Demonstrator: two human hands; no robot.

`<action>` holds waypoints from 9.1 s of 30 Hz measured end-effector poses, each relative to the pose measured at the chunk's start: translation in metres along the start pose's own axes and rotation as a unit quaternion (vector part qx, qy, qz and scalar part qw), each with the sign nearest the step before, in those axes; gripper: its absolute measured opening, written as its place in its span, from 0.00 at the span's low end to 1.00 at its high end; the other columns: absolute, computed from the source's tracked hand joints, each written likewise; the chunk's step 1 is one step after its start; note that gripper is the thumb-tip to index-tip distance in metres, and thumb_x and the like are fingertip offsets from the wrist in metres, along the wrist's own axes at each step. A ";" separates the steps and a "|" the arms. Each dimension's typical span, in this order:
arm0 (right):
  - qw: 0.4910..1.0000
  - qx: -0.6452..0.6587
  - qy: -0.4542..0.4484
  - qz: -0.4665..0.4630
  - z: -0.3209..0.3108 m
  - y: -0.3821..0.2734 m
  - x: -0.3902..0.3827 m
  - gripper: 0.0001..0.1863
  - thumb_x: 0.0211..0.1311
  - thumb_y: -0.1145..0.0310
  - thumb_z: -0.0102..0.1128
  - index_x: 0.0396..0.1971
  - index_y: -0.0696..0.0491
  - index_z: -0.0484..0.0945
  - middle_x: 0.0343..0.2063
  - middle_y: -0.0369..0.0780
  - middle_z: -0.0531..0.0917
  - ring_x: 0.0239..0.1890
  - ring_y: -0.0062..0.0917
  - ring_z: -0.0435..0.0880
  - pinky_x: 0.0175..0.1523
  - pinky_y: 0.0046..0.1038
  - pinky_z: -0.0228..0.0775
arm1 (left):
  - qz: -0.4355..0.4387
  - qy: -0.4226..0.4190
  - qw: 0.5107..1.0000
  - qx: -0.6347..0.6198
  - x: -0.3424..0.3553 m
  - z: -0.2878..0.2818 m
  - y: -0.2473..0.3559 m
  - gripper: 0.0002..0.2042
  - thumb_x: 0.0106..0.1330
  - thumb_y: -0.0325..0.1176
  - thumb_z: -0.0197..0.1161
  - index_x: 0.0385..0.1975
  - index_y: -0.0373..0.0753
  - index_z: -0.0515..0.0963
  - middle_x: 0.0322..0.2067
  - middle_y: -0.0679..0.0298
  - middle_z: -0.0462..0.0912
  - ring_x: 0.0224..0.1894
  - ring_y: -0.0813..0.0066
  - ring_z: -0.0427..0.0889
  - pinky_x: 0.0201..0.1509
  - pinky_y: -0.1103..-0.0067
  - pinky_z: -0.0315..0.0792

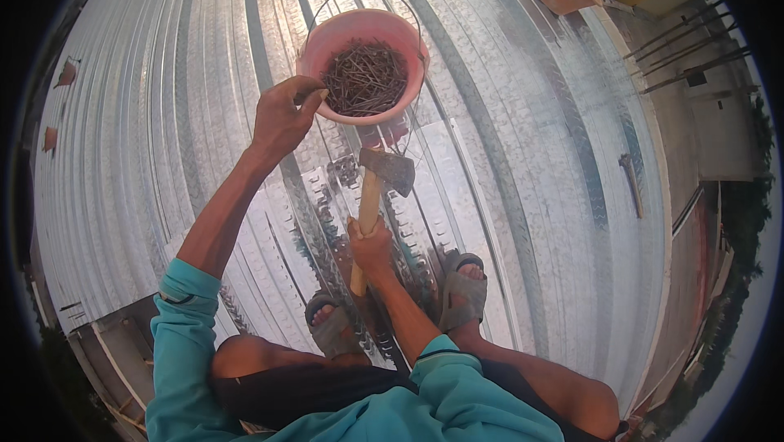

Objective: The person hammers nails into a corrugated metal roof sheet using a hammer, repeatedly picking nails from a pink bucket and driving them into the sheet. The person also briefly handles a tape measure and adjusts the sheet position while working on the roof.

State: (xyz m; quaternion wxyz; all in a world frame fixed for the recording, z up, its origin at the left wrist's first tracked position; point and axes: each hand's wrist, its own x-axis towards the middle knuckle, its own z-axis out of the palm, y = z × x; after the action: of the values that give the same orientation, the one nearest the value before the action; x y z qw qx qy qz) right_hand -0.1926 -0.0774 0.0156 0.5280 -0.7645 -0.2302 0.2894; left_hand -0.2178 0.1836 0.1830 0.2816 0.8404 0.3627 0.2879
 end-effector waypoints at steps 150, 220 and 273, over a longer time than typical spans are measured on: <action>0.901 -0.130 -0.406 0.077 -0.036 -0.012 0.051 0.32 0.71 0.56 0.59 0.65 0.62 0.64 0.33 0.60 0.84 0.37 0.54 0.87 0.43 0.47 0.76 | -0.082 -0.222 0.941 0.241 0.068 0.073 -0.020 0.11 0.62 0.34 0.63 0.38 0.33 0.84 0.39 0.44 0.87 0.44 0.49 0.87 0.48 0.61 0.80; 0.834 -0.210 -0.381 -0.338 0.013 -0.097 0.067 0.36 0.75 0.65 0.54 0.76 0.56 0.49 0.30 0.58 0.85 0.32 0.48 0.89 0.33 0.44 0.79 | -0.425 0.403 0.809 0.043 -0.185 0.173 -0.115 0.07 0.71 0.29 0.58 0.42 0.38 0.81 0.32 0.46 0.85 0.34 0.43 0.85 0.37 0.57 0.77; 0.927 -0.335 -0.099 0.138 -0.373 0.043 0.167 0.32 0.54 0.45 0.71 0.41 0.63 0.81 0.33 0.54 0.86 0.37 0.44 0.87 0.46 0.41 0.78 | 0.079 -0.147 0.985 -0.050 0.049 0.320 0.137 0.07 0.74 0.33 0.56 0.44 0.39 0.78 0.39 0.55 0.84 0.43 0.53 0.83 0.47 0.59 0.76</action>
State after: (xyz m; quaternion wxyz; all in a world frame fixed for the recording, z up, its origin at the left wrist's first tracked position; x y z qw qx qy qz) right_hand 0.1865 -0.2329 0.0444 0.1701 -0.8887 -0.2567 0.3396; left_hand 0.0923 0.0576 0.0739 0.3499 0.8843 0.2350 0.2008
